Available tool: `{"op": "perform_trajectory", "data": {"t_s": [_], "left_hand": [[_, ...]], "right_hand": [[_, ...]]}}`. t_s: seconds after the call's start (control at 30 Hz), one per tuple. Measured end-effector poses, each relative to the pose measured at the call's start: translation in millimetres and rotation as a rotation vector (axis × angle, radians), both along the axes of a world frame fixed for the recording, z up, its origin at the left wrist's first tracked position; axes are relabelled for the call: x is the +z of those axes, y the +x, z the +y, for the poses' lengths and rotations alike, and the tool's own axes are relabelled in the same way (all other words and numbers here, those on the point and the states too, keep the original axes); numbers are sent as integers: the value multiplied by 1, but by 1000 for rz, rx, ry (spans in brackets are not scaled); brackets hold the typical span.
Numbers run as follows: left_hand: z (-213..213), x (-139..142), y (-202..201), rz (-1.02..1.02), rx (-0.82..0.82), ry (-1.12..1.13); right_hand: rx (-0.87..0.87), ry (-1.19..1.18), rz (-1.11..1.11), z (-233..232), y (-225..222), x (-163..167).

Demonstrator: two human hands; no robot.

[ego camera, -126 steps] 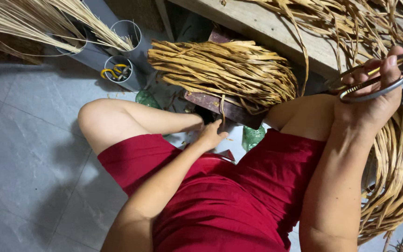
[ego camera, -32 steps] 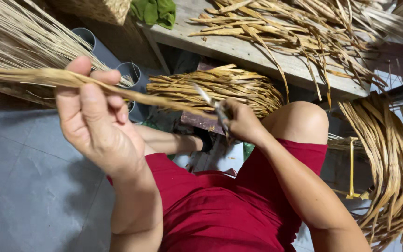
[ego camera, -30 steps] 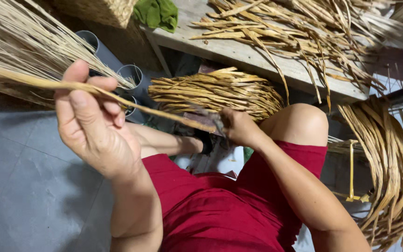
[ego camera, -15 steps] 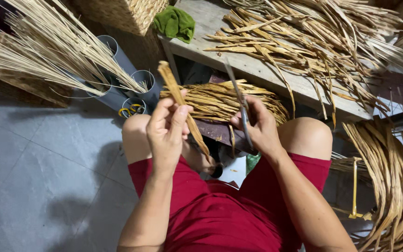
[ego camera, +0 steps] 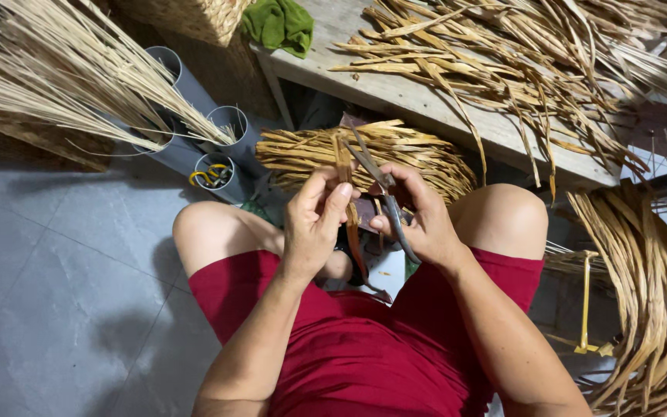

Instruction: The person sits on the floor and trims dried palm leaf strips with scissors, cutting off ends and edges one strip at a time and placing the trimmed strips on a pile beside them.

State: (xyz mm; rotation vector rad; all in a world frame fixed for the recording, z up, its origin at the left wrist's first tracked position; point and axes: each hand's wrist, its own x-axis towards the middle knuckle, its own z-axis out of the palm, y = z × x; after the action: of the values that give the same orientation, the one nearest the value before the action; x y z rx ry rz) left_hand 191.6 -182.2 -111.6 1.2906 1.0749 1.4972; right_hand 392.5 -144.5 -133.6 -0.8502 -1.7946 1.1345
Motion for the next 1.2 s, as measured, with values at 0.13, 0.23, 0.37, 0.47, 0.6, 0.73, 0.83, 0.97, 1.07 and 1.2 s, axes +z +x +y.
{"op": "perform_trajectory", "data": {"t_s": [0.13, 0.23, 0.37, 0.47, 0.6, 0.73, 0.83, 0.97, 1.07, 1.2], "left_hand": [[-1, 3, 7, 164, 84, 79], [-2, 7, 5, 210, 117, 8], [-4, 12, -4, 254, 128, 183], [-3, 10, -5, 1, 2, 159], [1, -1, -5, -302, -84, 133], [2, -14, -11, -161, -41, 98], [1, -20, -14, -40, -7, 118], [3, -22, -11, -135, -18, 91], [4, -20, -8, -197, -52, 93], [2, -17, -6, -172, -56, 88]], "right_hand": [[-9, 76, -21, -2, 0, 2], [10, 108, -19, -3, 0, 3], [15, 47, -31, -4, -1, 4], [13, 54, -46, -3, -3, 4], [16, 121, -72, -3, -5, 6], [19, 151, -105, -4, -6, 7], [22, 144, -123, -3, -7, 8], [20, 172, -126, -3, -8, 8], [-17, 116, -144, -4, -7, 9], [-57, 227, -165, -4, -7, 10]]}}
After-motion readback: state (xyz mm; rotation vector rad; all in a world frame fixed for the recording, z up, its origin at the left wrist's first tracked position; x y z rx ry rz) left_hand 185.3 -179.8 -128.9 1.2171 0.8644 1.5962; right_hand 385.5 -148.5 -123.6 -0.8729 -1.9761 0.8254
